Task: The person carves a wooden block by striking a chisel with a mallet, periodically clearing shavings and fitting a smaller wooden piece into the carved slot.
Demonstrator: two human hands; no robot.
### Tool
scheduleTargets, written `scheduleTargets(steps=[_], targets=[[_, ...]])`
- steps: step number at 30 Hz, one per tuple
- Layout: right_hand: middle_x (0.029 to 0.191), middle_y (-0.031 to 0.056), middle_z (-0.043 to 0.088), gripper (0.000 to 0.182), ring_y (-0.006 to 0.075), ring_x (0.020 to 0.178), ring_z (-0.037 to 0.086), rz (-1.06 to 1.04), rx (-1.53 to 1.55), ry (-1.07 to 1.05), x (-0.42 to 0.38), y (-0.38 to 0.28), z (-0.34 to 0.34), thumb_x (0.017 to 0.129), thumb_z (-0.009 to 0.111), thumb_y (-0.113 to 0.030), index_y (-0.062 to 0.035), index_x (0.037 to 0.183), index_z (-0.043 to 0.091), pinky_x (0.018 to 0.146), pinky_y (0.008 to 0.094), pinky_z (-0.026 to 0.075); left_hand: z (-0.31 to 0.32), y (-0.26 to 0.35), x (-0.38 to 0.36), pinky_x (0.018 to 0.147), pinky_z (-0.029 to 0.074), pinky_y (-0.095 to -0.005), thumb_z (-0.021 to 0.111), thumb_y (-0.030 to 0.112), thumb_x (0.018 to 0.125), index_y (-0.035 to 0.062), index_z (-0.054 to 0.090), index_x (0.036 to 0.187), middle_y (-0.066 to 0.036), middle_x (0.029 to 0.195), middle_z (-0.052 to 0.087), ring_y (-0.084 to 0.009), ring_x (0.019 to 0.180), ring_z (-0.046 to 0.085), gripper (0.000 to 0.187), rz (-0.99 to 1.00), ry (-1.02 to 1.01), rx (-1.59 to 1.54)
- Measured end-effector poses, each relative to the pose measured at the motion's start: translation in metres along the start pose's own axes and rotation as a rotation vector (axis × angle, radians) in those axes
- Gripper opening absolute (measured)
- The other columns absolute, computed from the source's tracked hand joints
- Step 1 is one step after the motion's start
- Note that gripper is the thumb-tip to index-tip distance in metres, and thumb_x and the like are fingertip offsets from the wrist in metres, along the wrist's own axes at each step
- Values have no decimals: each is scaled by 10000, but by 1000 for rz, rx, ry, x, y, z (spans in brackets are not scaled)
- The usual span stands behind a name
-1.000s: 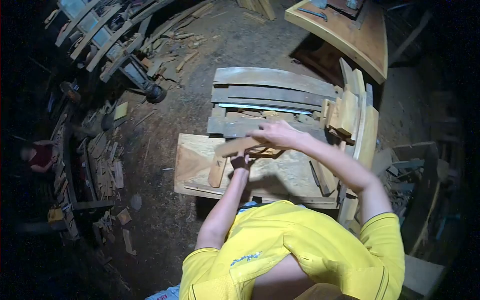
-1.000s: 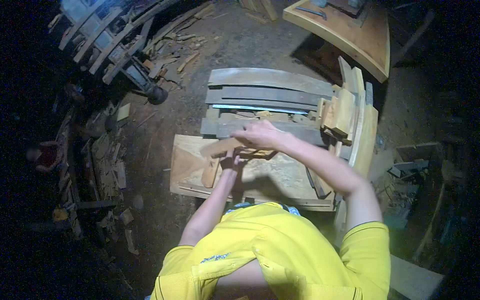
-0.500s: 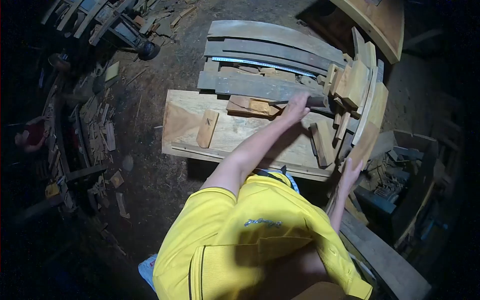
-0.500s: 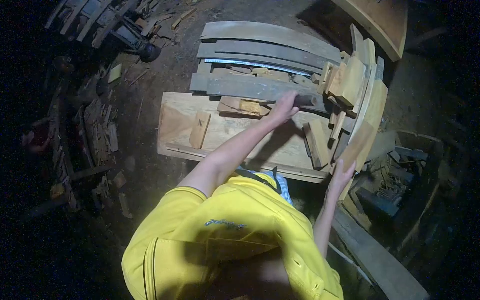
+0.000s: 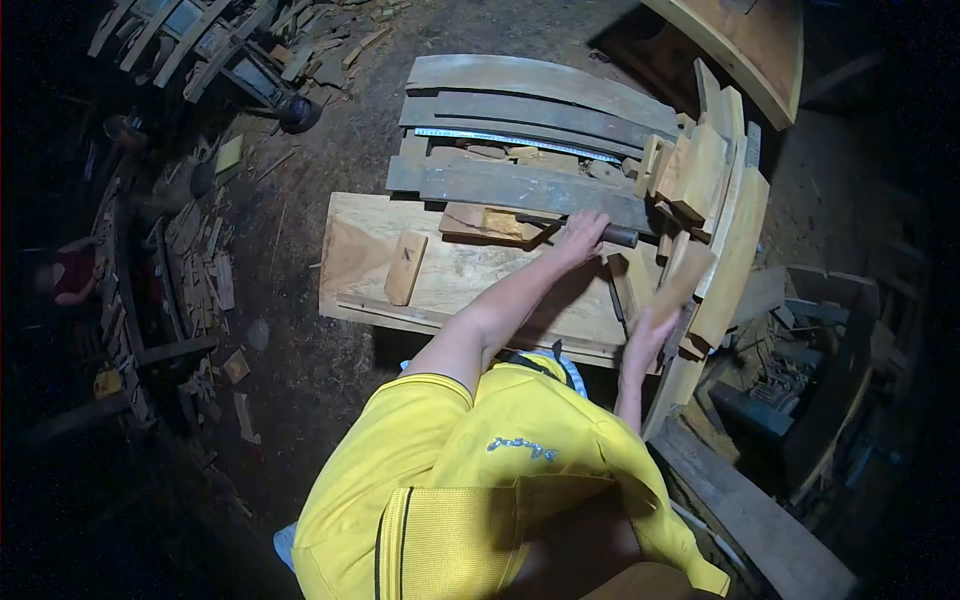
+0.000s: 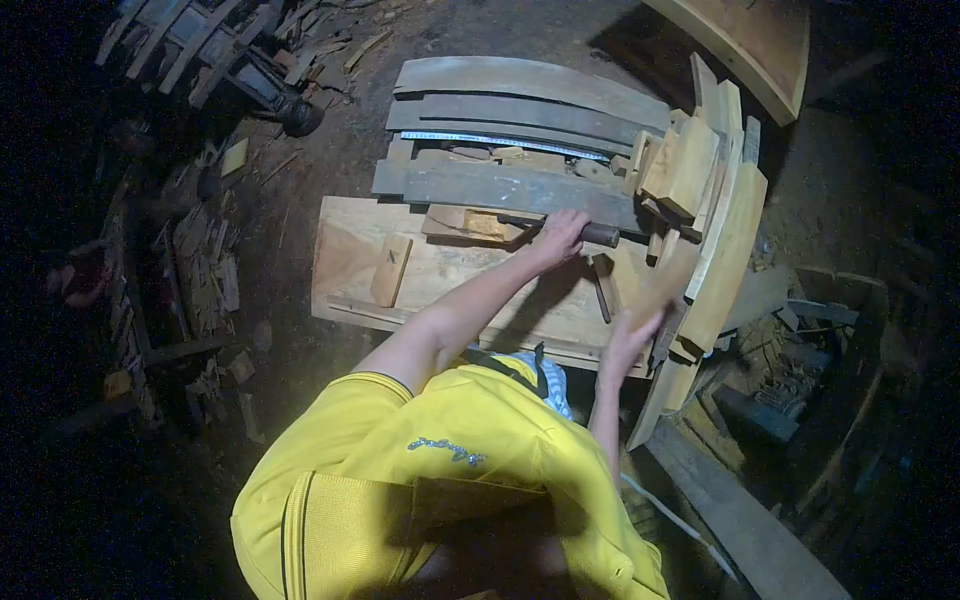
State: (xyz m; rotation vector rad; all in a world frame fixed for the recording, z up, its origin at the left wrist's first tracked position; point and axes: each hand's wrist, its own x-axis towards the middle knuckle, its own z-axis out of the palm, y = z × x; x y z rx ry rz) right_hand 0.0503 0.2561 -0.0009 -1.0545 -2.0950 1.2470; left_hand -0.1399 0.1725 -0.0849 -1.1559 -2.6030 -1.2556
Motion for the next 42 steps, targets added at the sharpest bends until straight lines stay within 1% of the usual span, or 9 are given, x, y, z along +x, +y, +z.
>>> scheduleTargets(steps=[3, 4, 7, 13, 19, 29, 36, 39, 42], targets=[[1341, 245, 337, 583, 334, 1211, 387, 158, 84, 114, 4, 18, 18, 874, 499, -160, 8, 1358, 221, 999, 390, 305, -2, 2, 2, 791, 392, -460, 646, 62, 658, 83, 479, 988, -159, 935, 507, -362, 917, 497, 371, -13, -11, -14], [1325, 253, 360, 602, 338, 1201, 401, -289, -239, -159, 13, 61, 28, 858, 520, -163, 9, 1355, 228, 993, 398, 310, 0, 1, 1, 791, 392, -460, 646, 62, 658, 83, 479, 988, -159, 935, 507, -362, 917, 497, 371, -16, -2, -15], [1330, 248, 361, 615, 331, 1212, 396, -45, -192, -422, 1, 10, 27, 848, 526, -150, 16, 1358, 224, 1011, 392, 294, -3, -5, -2, 815, 391, -458, 642, 63, 660, 72, 475, 1036, -178, 975, 505, -368, 943, 492, 411, -76, -11, 86], [1316, 253, 379, 621, 344, 1212, 396, -39, -140, -123, 20, -11, -9, 853, 516, -140, 31, 1366, 212, 1013, 378, 300, -84, -12, -16, 827, 398, -401, 604, 64, 691, 38, 483, 1033, -170, 924, 496, -349, 918, 480, 364, -67, 274, -183], [1285, 228, 423, 576, 326, 1179, 438, -175, -184, -368, 57, -48, -9, 861, 522, -169, -10, 1355, 271, 991, 371, 331, -169, -65, -72, 755, 436, -290, 690, 146, 774, 31, 517, 1045, -66, 954, 565, -154, 841, 527, 342, -743, 694, -776], [976, 159, 570, 504, 341, 871, 587, -1406, -346, -968, 3, -326, 187, 845, 538, -243, -271, 1309, 341, 696, 428, 496, -125, -133, -111, 708, 496, -260, 645, 91, 813, 22, 534, 901, -81, 923, 559, -144, 795, 568, 158, -781, 1550, -1551], [887, 108, 621, 288, 239, 831, 638, -2128, -951, -1015, -65, -263, 331, 801, 552, -275, -261, 1087, 588, 628, 389, 508, -102, -120, -147, 884, 418, -267, 556, 234, 890, 76, 490, 1086, -63, 994, 521, -140, 950, 521, 261, -590, 1208, -1469], [764, -30, 642, 171, 194, 786, 642, -2067, -1387, -985, -70, -276, 320, 767, 583, -273, -235, 924, 640, 553, 327, 484, -116, -109, -151, 900, 390, -275, 562, 295, 882, 84, 509, 1089, -45, 997, 529, -133, 981, 507, 300, -547, 1024, -1403], [798, 56, 641, 197, 258, 796, 638, -1802, -846, -1156, -41, -316, 261, 776, 570, -233, -207, 967, 609, 569, 391, 490, -130, -97, -124, 883, 384, -291, 620, 253, 831, 63, 563, 963, -54, 965, 548, -139, 947, 513, 238, -705, 1184, -1549]])
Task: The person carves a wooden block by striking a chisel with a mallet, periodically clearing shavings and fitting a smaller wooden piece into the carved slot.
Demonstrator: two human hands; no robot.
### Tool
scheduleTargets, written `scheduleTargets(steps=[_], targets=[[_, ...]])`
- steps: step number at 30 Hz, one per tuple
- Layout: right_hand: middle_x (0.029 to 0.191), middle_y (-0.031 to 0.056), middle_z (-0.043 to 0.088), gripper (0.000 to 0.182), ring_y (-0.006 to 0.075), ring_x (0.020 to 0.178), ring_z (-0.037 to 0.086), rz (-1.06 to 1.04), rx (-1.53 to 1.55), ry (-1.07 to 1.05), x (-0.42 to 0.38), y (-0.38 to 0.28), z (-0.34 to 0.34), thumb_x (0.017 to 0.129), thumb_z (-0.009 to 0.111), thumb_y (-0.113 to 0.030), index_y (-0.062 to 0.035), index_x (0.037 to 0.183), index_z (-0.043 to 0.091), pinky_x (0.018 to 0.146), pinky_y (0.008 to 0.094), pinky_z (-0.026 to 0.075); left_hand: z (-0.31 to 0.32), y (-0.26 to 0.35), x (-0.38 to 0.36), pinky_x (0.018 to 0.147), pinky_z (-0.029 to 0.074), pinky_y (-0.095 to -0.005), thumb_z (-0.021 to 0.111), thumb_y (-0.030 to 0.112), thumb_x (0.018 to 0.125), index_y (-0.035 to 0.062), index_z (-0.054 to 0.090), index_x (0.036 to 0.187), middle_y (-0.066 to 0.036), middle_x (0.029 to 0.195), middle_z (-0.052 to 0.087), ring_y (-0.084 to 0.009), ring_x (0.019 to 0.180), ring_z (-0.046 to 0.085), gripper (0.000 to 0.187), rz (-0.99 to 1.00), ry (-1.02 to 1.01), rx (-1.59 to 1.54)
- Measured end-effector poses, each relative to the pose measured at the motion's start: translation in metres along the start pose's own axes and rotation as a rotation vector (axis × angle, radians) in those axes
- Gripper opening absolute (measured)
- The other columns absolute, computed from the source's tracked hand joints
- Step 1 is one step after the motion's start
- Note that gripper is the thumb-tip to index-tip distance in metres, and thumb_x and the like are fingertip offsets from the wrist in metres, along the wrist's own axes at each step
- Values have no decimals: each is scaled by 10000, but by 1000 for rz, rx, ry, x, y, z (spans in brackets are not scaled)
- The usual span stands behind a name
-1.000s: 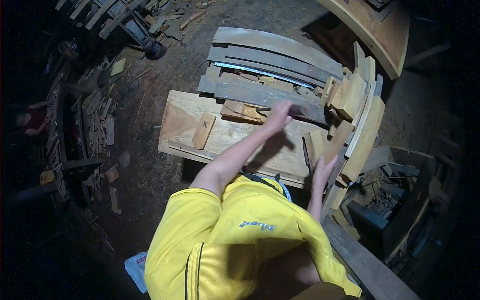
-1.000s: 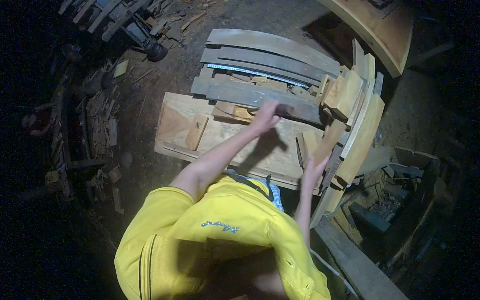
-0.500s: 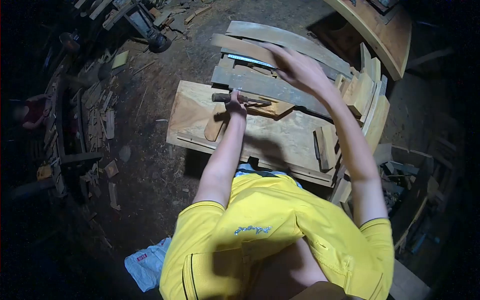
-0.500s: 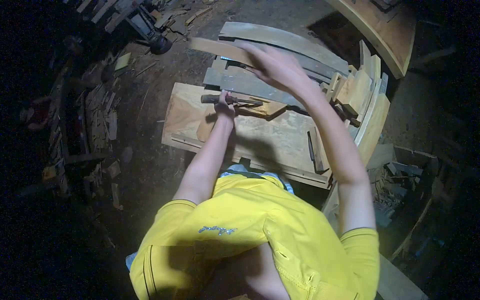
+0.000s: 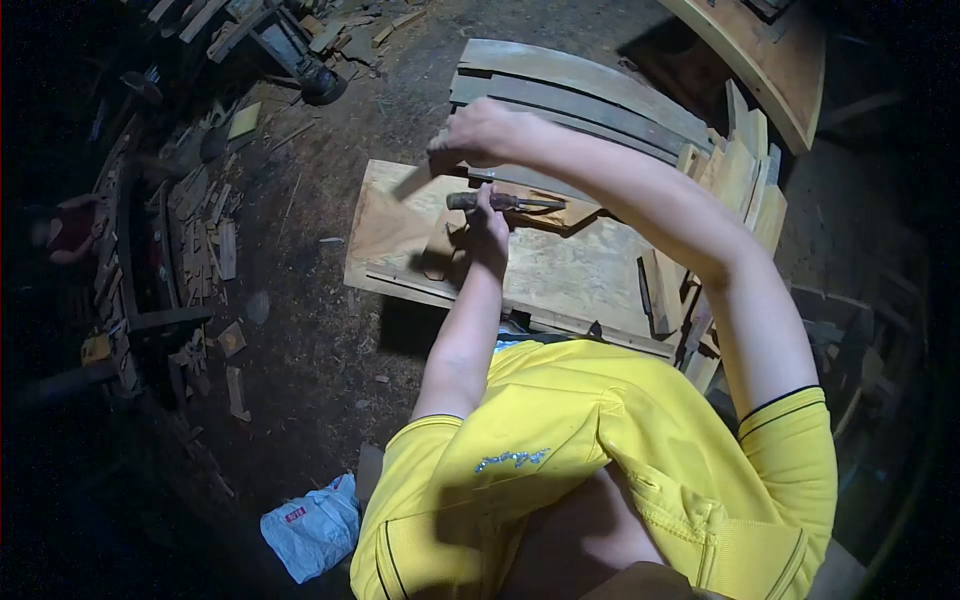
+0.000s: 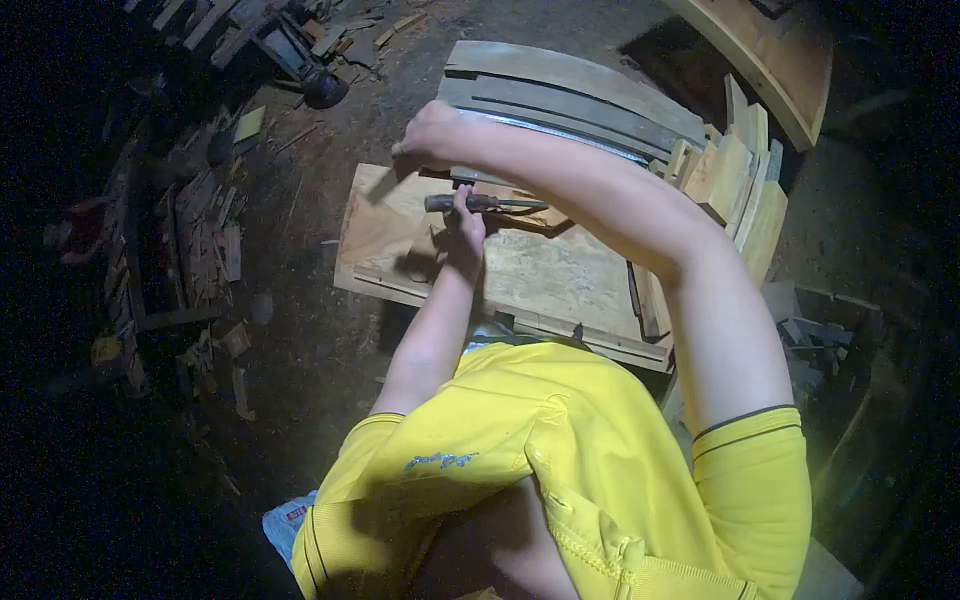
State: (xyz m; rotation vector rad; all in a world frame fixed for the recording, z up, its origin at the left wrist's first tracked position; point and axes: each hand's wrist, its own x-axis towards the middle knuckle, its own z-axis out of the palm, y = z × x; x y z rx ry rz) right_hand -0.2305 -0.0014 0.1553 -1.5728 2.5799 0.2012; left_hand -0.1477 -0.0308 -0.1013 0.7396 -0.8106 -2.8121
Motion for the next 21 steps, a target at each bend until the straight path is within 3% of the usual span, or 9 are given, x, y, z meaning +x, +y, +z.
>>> scheduleTargets(steps=[2, 4, 5, 9, 11, 12, 15, 19, 21], targets=[[975, 133, 610, 428, 301, 900, 602, 133, 317, -5, -39, 5, -21, 792, 550, -211, -210, 1211, 464, 685, 425, 486, 25, 1, 8, 672, 445, -282, 630, 149, 799, 57, 564, 823, -52, 794, 567, -137, 701, 543, 116, 181, 44, 151], [1073, 164, 578, 528, 311, 980, 569, 185, 634, 257, -87, 14, -3, 786, 567, -220, -190, 1289, 407, 797, 419, 463, 35, -2, 19, 493, 414, -273, 617, 125, 800, 57, 556, 766, -9, 657, 541, -124, 531, 504, 97, 199, -85, 378], [1140, 172, 548, 555, 296, 1018, 554, 286, 768, 309, -114, 13, 2, 792, 576, -192, -158, 1311, 384, 849, 394, 442, 72, 14, -5, 512, 411, -280, 602, 143, 815, 51, 551, 766, -8, 688, 542, -107, 576, 509, 116, 77, -60, 479], [1241, 133, 496, 545, 206, 1104, 507, 744, 913, 690, -220, -8, 54, 831, 565, -147, -71, 1332, 364, 921, 317, 397, 122, -26, -20, 654, 445, -385, 591, 144, 801, 38, 511, 972, -144, 768, 577, -317, 707, 570, 217, 659, -345, 1170], [1240, 130, 493, 536, 207, 1112, 493, 1079, 1047, 872, -265, -28, 83, 847, 562, -157, -33, 1327, 358, 939, 310, 375, 150, -36, -45, 749, 437, -438, 575, 105, 770, 51, 476, 1055, -210, 894, 552, -407, 839, 546, 306, 307, -541, 1189], [1237, 140, 497, 544, 213, 1126, 484, 1280, 1234, 925, -286, -40, 89, 849, 568, -167, -15, 1326, 353, 958, 307, 356, 152, -55, -47, 765, 435, -437, 575, 80, 737, 40, 471, 1058, -213, 920, 546, -401, 865, 538, 340, 417, -666, 1248], [1315, 153, 404, 533, 223, 1180, 420, 1510, 936, 1176, -342, -71, 129, 882, 516, -156, -18, 1353, 308, 988, 318, 322, 145, -112, -55, 838, 408, -429, 586, 17, 667, 39, 462, 1060, -202, 980, 501, -388, 956, 490, 413, 546, -991, 1324], [1337, 192, 365, 597, 254, 1201, 399, 1952, 622, 1393, -377, -107, 147, 898, 490, -176, 5, 1384, 194, 1000, 324, 309, 120, -167, -67, 778, 394, -463, 651, 57, 661, 72, 490, 978, -178, 975, 486, -371, 938, 487, 356, 632, -1072, 1506], [1343, 205, 350, 620, 266, 1212, 384, 1945, 749, 1585, -369, -115, 149, 903, 483, -186, 18, 1385, 151, 1009, 332, 299, 112, -177, -73, 757, 391, -460, 663, 70, 659, 78, 490, 959, -174, 972, 482, -361, 933, 488, 345, 630, -1084, 1606]])
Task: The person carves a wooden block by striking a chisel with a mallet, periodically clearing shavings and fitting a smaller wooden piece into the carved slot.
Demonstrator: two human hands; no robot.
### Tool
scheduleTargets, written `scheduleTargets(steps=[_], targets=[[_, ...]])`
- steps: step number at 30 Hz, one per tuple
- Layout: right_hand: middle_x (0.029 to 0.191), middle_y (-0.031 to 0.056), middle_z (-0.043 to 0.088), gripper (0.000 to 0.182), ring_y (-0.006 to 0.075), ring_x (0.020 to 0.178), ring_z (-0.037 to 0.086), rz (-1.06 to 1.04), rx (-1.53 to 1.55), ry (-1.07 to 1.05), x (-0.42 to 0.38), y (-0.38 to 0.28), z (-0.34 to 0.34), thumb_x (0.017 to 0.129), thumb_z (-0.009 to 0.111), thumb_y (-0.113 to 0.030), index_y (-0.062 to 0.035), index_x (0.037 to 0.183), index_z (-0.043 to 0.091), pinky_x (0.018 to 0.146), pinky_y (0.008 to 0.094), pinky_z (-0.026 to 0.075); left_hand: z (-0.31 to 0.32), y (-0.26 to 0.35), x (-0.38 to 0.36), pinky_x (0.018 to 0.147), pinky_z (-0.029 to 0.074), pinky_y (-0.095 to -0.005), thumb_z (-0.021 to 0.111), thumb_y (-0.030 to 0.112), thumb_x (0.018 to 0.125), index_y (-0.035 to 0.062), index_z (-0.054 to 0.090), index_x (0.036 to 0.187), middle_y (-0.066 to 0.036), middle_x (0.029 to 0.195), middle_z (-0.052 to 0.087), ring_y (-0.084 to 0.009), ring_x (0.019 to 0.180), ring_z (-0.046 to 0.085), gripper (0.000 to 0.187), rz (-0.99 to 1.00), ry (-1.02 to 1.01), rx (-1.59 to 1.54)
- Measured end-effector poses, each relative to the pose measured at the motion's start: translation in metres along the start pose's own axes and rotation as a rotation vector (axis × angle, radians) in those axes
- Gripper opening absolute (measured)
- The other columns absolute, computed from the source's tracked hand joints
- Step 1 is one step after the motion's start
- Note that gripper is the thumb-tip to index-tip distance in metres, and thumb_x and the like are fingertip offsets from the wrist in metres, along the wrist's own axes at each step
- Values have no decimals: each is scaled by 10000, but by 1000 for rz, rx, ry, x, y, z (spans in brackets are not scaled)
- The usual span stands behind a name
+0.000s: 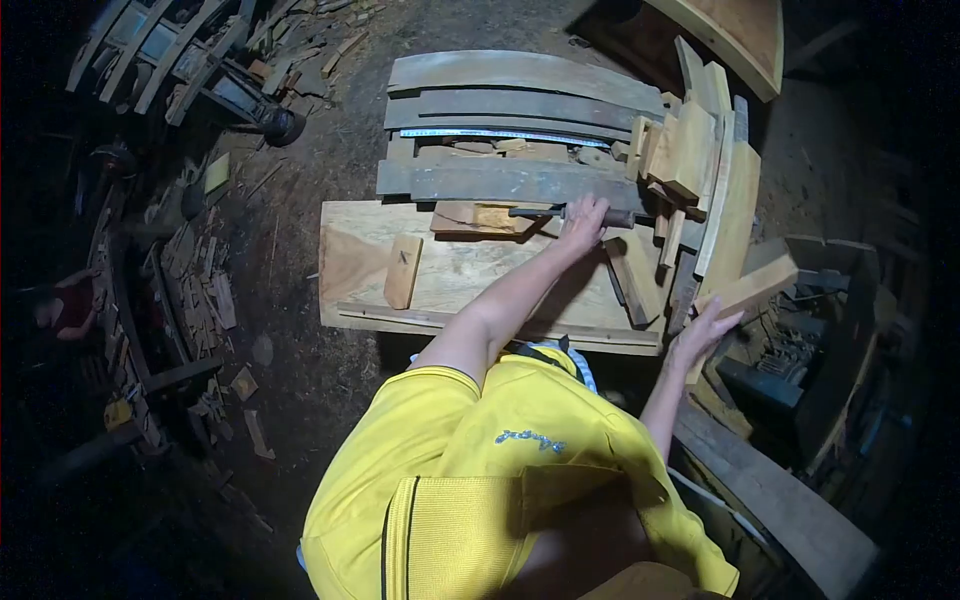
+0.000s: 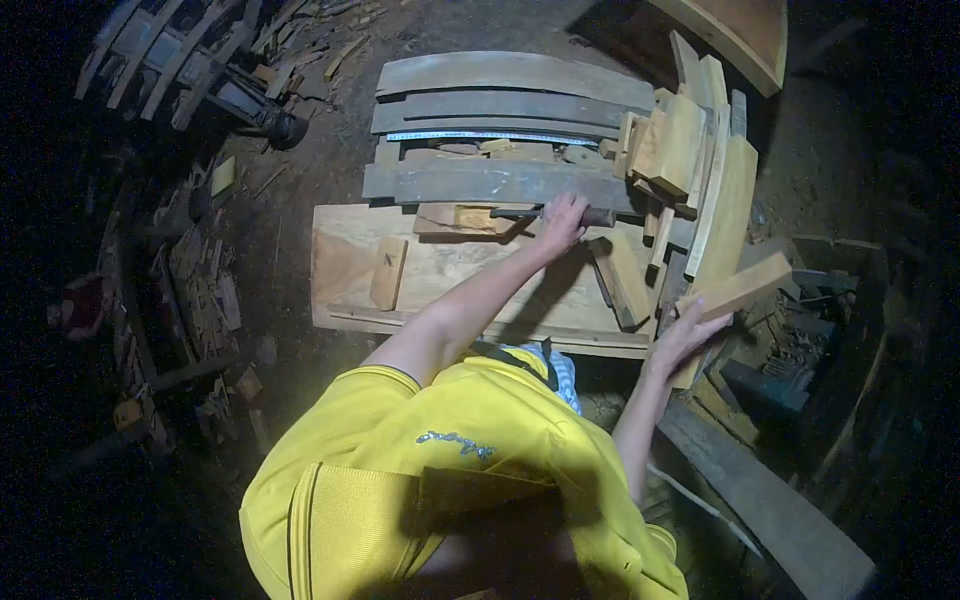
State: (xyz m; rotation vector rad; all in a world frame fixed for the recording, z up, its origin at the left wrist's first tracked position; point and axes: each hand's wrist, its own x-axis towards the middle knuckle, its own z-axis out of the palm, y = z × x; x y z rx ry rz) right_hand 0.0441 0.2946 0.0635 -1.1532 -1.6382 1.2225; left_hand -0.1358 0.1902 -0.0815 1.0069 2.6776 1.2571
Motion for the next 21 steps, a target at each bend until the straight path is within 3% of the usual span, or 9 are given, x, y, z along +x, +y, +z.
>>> scheduleTargets(steps=[1, 3, 4, 5, 6, 8, 14, 16, 21], targets=[[1350, 218, 335, 645, 278, 1224, 369, 97, 172, 28, -6, -1, 2, 907, 475, -196, 31, 1386, 108, 1018, 340, 289, 2, 0, -2, 751, 388, -456, 665, 73, 658, 80, 491, 953, -171, 960, 482, -356, 932, 489, 343, 17, -12, 37], [1341, 244, 328, 610, 313, 1244, 337, -122, -173, 12, -20, 52, 17, 904, 460, -163, 24, 1374, 119, 1032, 374, 267, 3, -1, -3, 745, 385, -451, 667, 76, 658, 83, 491, 948, -168, 949, 481, -351, 930, 490, 340, 40, -27, 76], [1340, 265, 325, 621, 328, 1268, 309, -137, -422, -191, -27, 83, 22, 893, 472, -149, 20, 1379, 125, 1041, 377, 251, 4, -1, -3, 747, 384, -453, 665, 77, 659, 80, 493, 950, -168, 948, 482, -352, 932, 487, 338, 27, -38, 80], [1348, 265, 315, 610, 332, 1270, 315, -339, -435, -611, -25, 106, 25, 882, 481, -142, 21, 1375, 161, 1035, 378, 260, 5, -1, -2, 750, 383, -454, 662, 79, 661, 77, 494, 953, -167, 948, 482, -354, 934, 485, 337, 12, -46, 84], [1352, 242, 325, 592, 319, 1253, 346, -69, -429, -626, -47, 96, 33, 876, 480, -143, 22, 1369, 196, 1027, 379, 274, 7, -7, -3, 750, 383, -454, 662, 79, 661, 77, 494, 953, -167, 948, 482, -354, 934, 485, 337, 12, -42, 87], [1346, 232, 340, 605, 321, 1227, 380, -7, -292, -609, -53, 54, 35, 876, 480, -161, 19, 1373, 185, 1010, 378, 299, 11, -20, -6, 763, 379, -456, 653, 76, 666, 72, 497, 955, -170, 951, 484, -358, 945, 480, 328, -43, -61, 143], [1325, 266, 344, 614, 365, 1193, 402, 55, -90, -173, -36, 68, 44, 903, 452, -192, 30, 1382, 138, 1023, 375, 288, 1, -16, -5, 791, 370, -454, 649, 72, 668, 70, 496, 979, -177, 984, 469, -360, 977, 464, 347, -48, -87, 106], [1347, 254, 327, 615, 356, 1230, 367, -125, -485, -615, -46, 92, 48, 895, 466, -169, 28, 1384, 149, 1046, 370, 258, -4, -13, -5, 796, 369, -453, 650, 71, 664, 65, 491, 985, -178, 984, 462, -363, 977, 460, 358, -62, -44, 84], [1388, 227, 287, 637, 309, 1290, 292, -82, -238, -752, -81, 59, 65, 874, 493, -112, 16, 1394, 149, 1065, 362, 217, -51, -25, -4, 829, 365, -443, 649, 80, 661, 64, 477, 1024, -181, 993, 434, -372, 981, 445, 402, -26, 123, -41]])
